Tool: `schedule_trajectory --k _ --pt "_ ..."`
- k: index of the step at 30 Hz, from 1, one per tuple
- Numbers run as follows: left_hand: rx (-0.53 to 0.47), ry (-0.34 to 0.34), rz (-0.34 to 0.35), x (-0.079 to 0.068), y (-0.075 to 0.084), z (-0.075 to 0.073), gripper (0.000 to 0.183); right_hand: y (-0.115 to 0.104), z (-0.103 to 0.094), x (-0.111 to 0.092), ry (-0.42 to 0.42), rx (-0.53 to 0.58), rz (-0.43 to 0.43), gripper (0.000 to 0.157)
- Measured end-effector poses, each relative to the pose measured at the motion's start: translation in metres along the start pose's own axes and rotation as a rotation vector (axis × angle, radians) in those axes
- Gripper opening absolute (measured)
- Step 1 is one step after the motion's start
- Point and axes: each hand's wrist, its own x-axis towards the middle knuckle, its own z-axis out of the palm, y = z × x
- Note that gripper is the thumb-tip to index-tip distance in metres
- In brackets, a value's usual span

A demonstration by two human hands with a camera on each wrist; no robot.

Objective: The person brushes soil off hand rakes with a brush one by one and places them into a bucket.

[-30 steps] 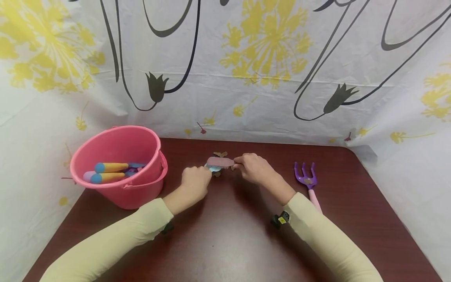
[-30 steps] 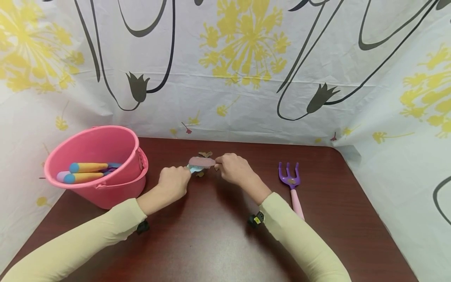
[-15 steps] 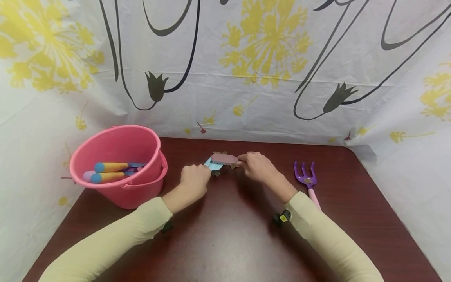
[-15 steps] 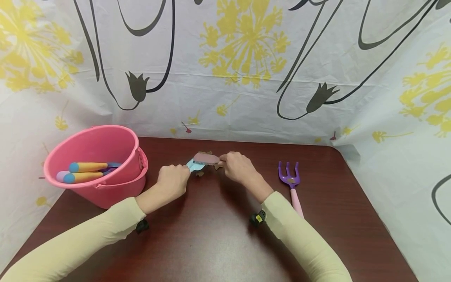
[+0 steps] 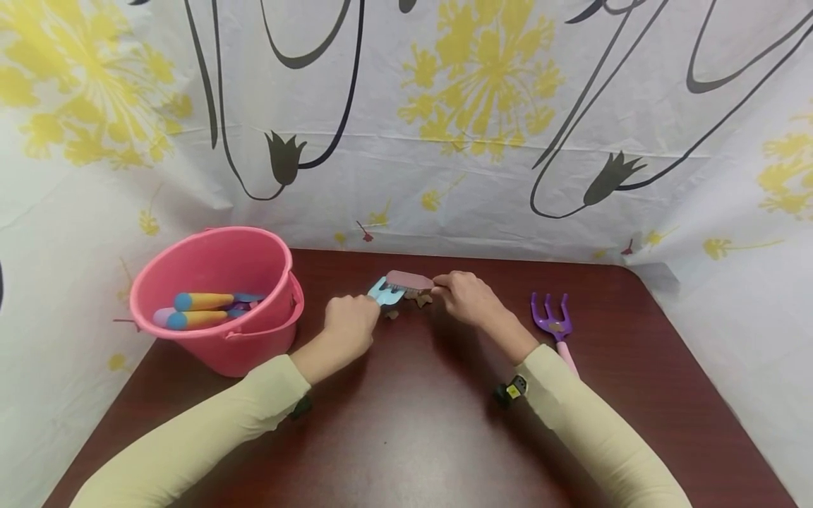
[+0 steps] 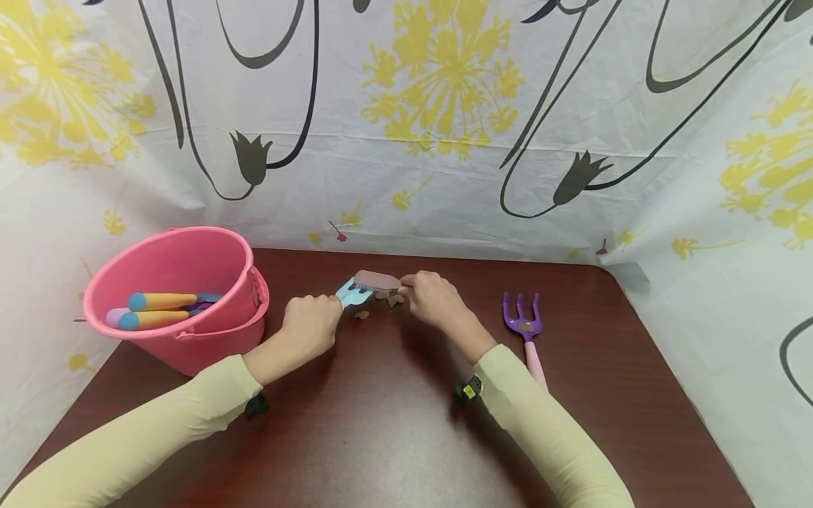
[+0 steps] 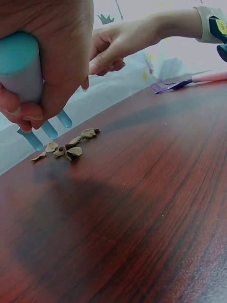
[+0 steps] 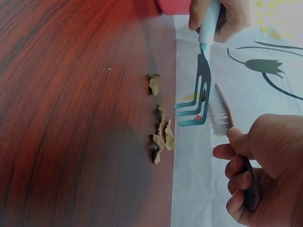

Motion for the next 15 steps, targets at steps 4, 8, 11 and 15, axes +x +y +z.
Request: schedule_trajectory --k 4,8,11,15 --pt "-0.004 -0.019 -0.011 0.000 0.000 0.000 0.032 0.003 0.000 -0.001 0.011 0.001 0.020 0.015" --pt "-0.001 -0.022 -0.011 -0.001 0.000 -0.001 0.034 0.008 -0.002 -0.002 0.028 0.004 0.051 0.022" --pt "0.004 -0.024 -0.012 -0.002 0.000 -0.001 0.034 0.013 -0.004 -0.003 0.047 -0.005 0.076 0.024" --pt "0.008 -0.032 -0.021 -0.002 -0.001 -0.002 0.035 0.020 -0.007 -0.005 0.060 0.003 0.107 0.024"
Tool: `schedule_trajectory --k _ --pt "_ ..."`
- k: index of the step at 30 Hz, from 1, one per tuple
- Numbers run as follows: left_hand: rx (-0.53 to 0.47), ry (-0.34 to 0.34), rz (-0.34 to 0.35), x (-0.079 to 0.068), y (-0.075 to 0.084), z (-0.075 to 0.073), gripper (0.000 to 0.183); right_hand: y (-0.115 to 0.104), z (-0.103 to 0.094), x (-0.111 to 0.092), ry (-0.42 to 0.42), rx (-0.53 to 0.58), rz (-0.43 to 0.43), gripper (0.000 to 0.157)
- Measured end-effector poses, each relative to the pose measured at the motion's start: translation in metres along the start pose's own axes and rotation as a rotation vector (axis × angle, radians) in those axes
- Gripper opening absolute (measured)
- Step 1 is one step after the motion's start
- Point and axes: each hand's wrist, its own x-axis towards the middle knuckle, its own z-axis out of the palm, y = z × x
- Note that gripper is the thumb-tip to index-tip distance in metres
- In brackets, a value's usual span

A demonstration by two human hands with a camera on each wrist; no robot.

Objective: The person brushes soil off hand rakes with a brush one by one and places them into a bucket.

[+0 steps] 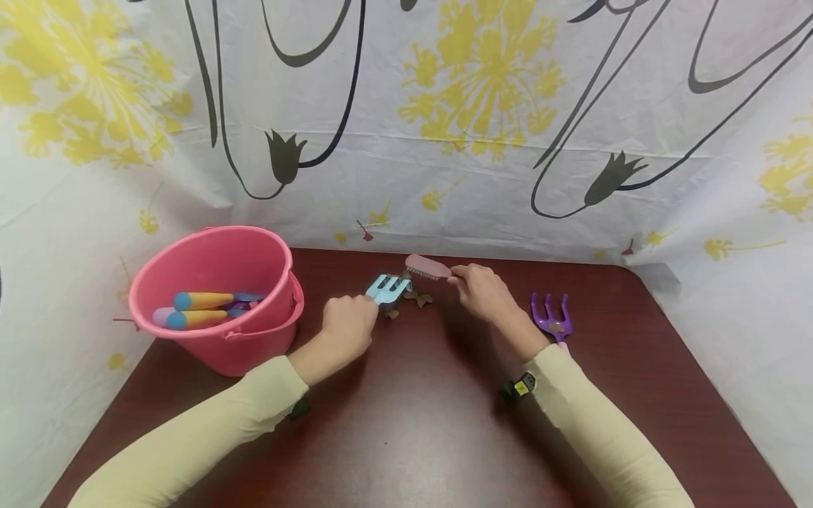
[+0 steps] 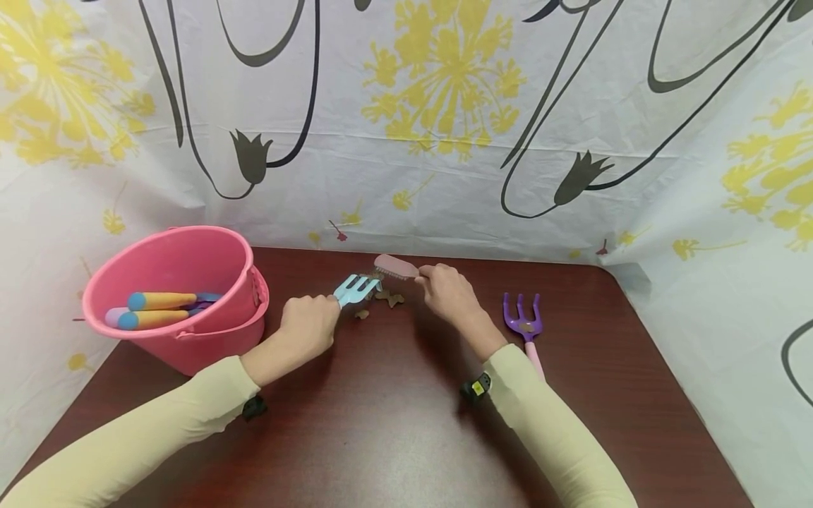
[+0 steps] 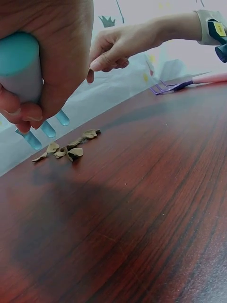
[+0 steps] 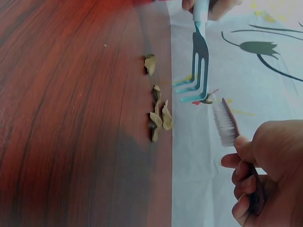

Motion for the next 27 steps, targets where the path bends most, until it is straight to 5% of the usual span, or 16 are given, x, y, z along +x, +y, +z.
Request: schedule_trajectory --k 17,27 --pt "-0.015 -0.029 -0.003 0.000 -0.004 -0.003 0.035 0.015 -0.006 -0.007 -0.035 0.036 0.052 0.027" --pt "-0.013 0.032 0.009 0.001 -0.015 -0.011 0.024 0.029 -0.006 -0.018 -0.023 0.039 0.054 0.023"
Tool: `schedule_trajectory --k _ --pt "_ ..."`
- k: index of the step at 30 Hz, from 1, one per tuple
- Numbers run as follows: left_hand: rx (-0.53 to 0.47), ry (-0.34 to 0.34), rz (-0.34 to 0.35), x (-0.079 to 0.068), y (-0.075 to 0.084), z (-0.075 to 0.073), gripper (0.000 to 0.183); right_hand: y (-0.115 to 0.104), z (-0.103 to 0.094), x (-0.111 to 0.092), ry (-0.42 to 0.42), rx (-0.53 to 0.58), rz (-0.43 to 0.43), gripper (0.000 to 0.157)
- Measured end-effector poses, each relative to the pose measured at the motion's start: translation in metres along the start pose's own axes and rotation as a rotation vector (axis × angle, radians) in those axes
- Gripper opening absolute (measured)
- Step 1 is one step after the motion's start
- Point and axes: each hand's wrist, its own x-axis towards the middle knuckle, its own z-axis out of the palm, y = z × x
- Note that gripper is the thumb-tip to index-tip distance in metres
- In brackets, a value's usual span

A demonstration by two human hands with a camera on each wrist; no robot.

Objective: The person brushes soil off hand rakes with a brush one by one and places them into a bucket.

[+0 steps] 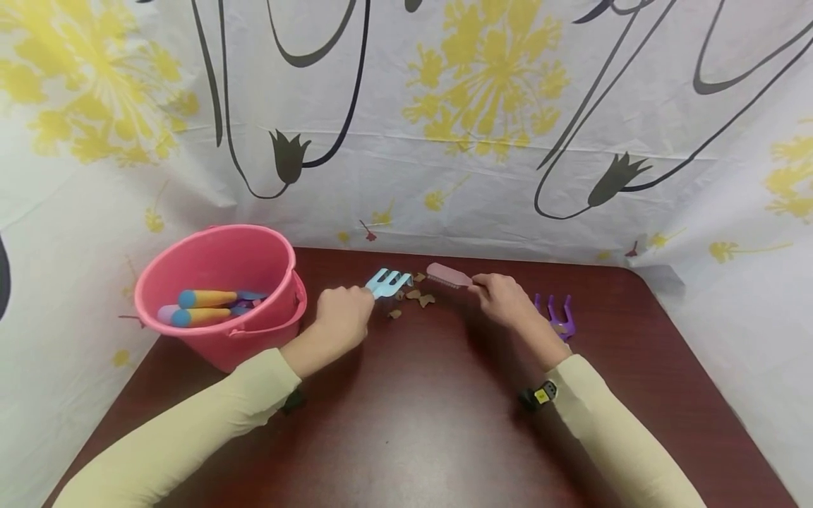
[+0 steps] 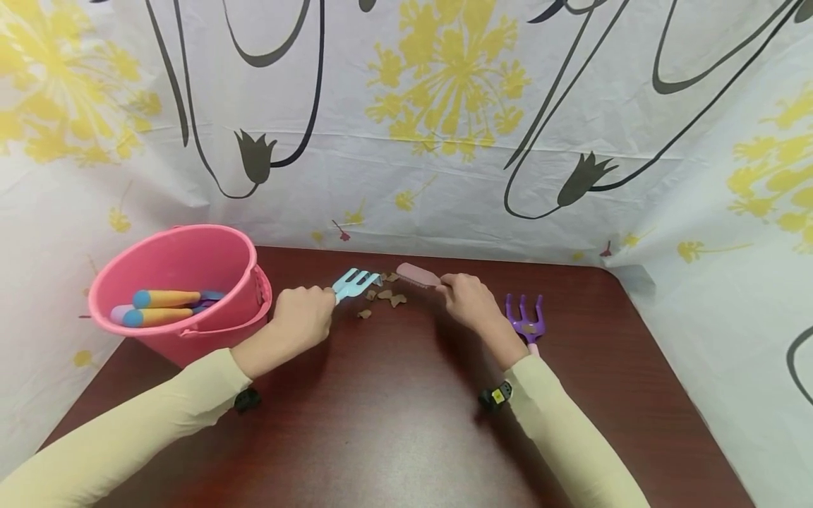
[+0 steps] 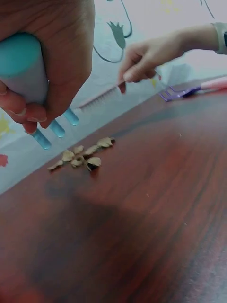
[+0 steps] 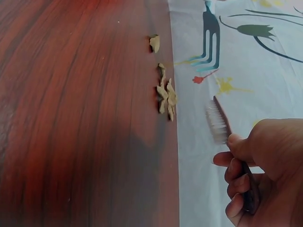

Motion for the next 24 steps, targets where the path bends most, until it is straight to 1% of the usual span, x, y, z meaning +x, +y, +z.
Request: schedule_trajectory --k 3,7,13,21,24 --pt "-0.018 -0.005 -0.005 0.000 -0.006 -0.008 0.022 0.004 -0.001 -0.003 -0.004 0.003 -0.010 0.023" --pt "-0.048 -0.009 -0.006 -0.001 -0.013 -0.019 0.025 0.007 -0.005 -0.008 -0.005 0.003 -0.027 0.024" --pt "-0.084 0.013 -0.011 -0.006 -0.019 -0.039 0.021 0.012 -0.005 -0.012 -0.011 0.006 -0.037 0.023" --pt "-0.111 0.031 -0.040 -0.013 -0.028 -0.065 0.031 0.015 -0.005 -0.013 -0.038 0.012 -0.033 0.025" --pt "-0.119 0.045 -0.044 -0.015 -0.034 -0.075 0.028 0.015 -0.006 -0.014 -0.035 0.010 -0.040 0.024"
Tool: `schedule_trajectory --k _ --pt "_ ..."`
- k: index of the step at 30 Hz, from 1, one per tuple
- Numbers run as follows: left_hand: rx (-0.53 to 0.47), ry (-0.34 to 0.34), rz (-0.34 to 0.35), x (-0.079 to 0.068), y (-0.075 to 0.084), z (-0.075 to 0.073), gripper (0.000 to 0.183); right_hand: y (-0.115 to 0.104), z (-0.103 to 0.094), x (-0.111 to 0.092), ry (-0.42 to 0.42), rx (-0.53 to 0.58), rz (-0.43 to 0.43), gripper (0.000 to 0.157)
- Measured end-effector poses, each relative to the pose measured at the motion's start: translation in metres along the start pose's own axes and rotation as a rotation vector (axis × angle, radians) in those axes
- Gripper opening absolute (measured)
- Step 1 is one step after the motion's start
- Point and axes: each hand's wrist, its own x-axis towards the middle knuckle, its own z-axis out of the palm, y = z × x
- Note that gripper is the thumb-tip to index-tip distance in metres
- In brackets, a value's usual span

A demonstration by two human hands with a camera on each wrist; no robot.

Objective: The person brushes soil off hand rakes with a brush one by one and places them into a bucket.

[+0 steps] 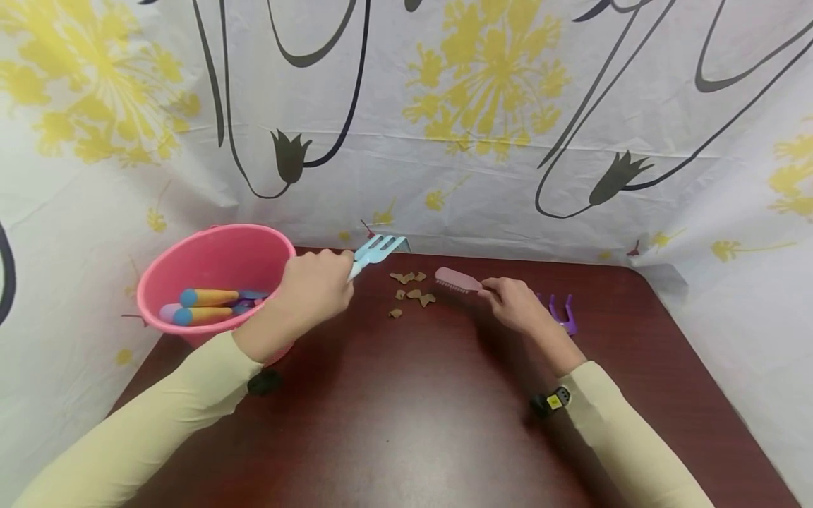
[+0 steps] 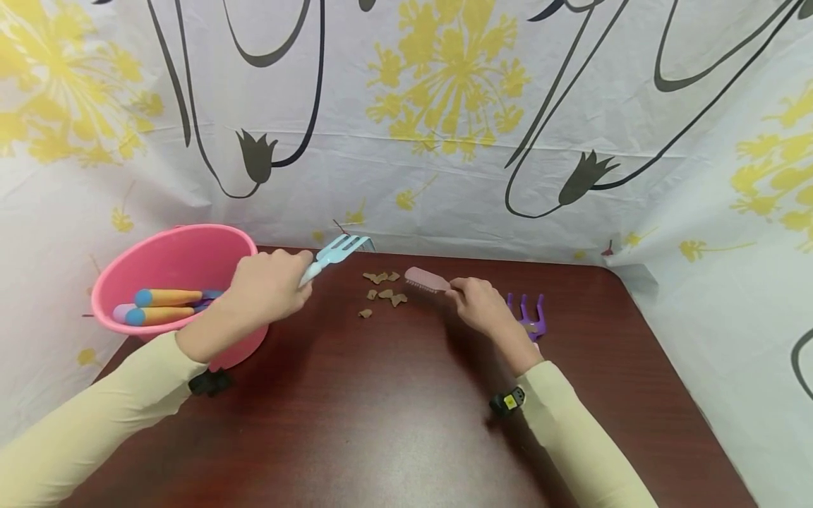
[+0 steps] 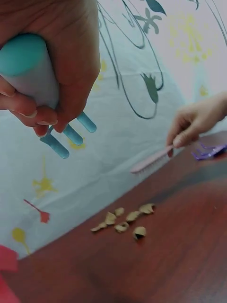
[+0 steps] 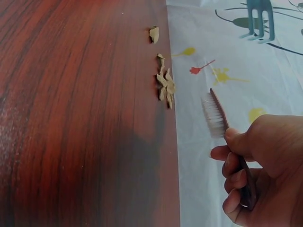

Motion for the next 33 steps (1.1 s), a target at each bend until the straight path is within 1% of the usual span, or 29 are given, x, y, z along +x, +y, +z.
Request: schedule_trajectory --k 3,10,17,20,23,27,30,33 --pt "-0.016 0.011 -0.009 -0.002 -0.008 -0.011 0.022 -0.001 -0.002 -0.001 0.003 0.007 -0.007 0.023" --pt "-0.065 0.023 -0.042 -0.009 -0.030 -0.035 0.016 0.002 -0.009 -0.005 0.008 0.007 -0.005 0.023" --pt "-0.097 0.059 -0.043 -0.020 -0.056 -0.049 0.008 0.011 -0.018 -0.008 0.039 0.014 -0.019 0.022" --pt "-0.086 0.038 -0.058 -0.025 -0.069 -0.056 0.008 0.015 -0.023 -0.009 0.025 0.020 -0.023 0.024" --pt "-0.069 -0.003 -0.077 -0.029 -0.083 -0.063 0.012 0.018 -0.029 -0.012 0.018 0.031 -0.019 0.026" --pt "-0.058 -0.034 -0.066 -0.033 -0.101 -0.075 0.019 0.024 -0.038 -0.014 0.023 0.048 0.016 0.028" --pt "-0.046 -0.050 -0.069 -0.037 -0.115 -0.085 0.020 0.029 -0.044 -0.016 0.020 0.050 0.038 0.029" --pt "-0.020 -0.082 -0.088 -0.041 -0.127 -0.094 0.031 0.034 -0.048 -0.018 0.017 0.047 0.048 0.029"
